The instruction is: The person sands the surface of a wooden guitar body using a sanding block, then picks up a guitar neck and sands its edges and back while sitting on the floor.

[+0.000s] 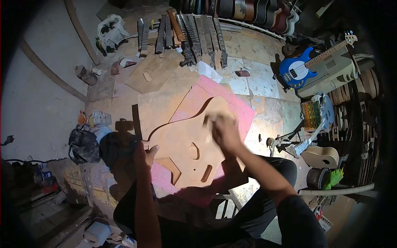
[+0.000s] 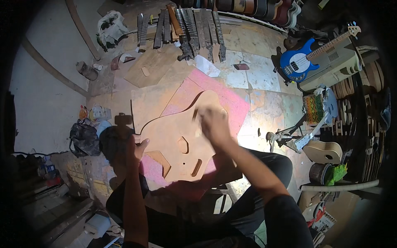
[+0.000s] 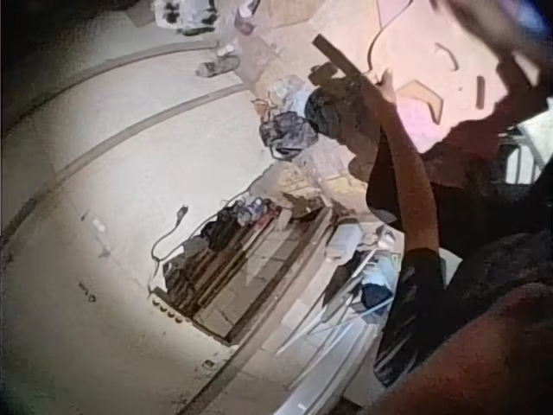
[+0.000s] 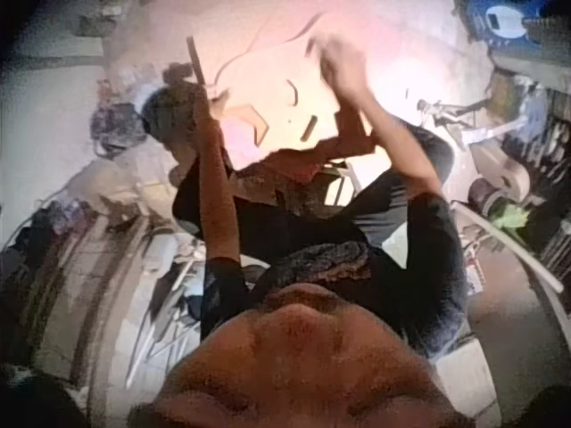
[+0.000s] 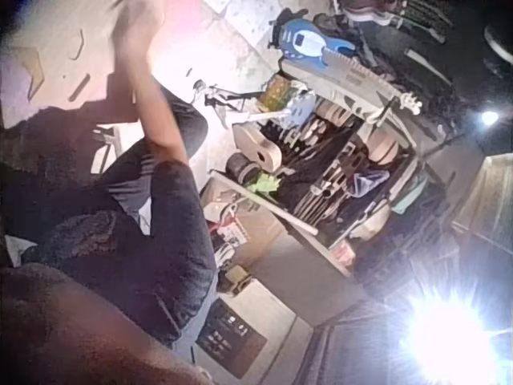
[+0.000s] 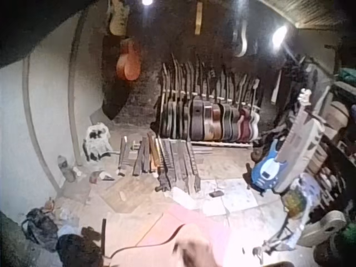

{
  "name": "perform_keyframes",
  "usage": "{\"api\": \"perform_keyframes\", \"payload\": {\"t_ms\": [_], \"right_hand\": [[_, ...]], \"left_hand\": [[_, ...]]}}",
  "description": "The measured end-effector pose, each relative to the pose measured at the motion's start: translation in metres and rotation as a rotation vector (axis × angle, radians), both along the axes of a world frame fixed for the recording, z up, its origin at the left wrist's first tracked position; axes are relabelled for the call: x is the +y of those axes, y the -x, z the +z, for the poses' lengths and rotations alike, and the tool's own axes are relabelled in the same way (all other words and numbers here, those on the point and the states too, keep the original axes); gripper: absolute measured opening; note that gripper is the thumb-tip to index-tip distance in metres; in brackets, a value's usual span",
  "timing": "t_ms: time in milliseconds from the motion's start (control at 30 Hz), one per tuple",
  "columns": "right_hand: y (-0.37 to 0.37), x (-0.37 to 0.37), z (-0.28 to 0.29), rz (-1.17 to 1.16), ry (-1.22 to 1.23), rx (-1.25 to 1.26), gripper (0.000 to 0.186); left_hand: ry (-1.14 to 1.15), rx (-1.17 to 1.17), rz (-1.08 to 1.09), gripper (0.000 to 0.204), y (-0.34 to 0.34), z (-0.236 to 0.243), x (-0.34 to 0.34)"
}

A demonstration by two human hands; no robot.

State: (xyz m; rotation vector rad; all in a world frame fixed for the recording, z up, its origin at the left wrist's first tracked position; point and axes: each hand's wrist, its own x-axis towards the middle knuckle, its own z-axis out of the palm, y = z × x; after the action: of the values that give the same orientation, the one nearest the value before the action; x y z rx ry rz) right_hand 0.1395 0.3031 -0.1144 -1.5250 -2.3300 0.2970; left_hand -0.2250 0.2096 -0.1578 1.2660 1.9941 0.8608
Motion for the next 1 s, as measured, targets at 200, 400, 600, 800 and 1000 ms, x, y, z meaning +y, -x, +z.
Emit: {"api": "perform_keyframes", "payload": {"t_ms": [200, 400, 600, 800, 1000], "right_hand": [[-0.08, 0.145, 0.029, -0.408, -0.066, 0.062, 0.036], [-0.126, 0.0, 0.111, -0.243, 0.284, 0.756, 0.042], [-0.155, -0.077, 0.073, -0.475, 0.383, 1.078, 0.048], [-0.142, -0.056, 0.078, -0.406, 0.284, 1.032, 0.048], [-0.144, -0.058, 0.055, -0.372, 0.31, 0.866, 0.05]], "left_hand": [[-0.008, 0.381, -0.108, 0.044, -0.016, -0.001, -0.001], [-0.052, 0.712, -0.439, 0.077, -0.133, 0.033, 0.018], [-0.114, 0.622, -0.631, 0.09, -0.232, 0.035, 0.015], [-0.033, 0.679, -0.636, 0.098, -0.247, 0.042, -0.041], [-0.046, 0.596, -0.43, 0.102, -0.243, 0.041, -0.006]]}}
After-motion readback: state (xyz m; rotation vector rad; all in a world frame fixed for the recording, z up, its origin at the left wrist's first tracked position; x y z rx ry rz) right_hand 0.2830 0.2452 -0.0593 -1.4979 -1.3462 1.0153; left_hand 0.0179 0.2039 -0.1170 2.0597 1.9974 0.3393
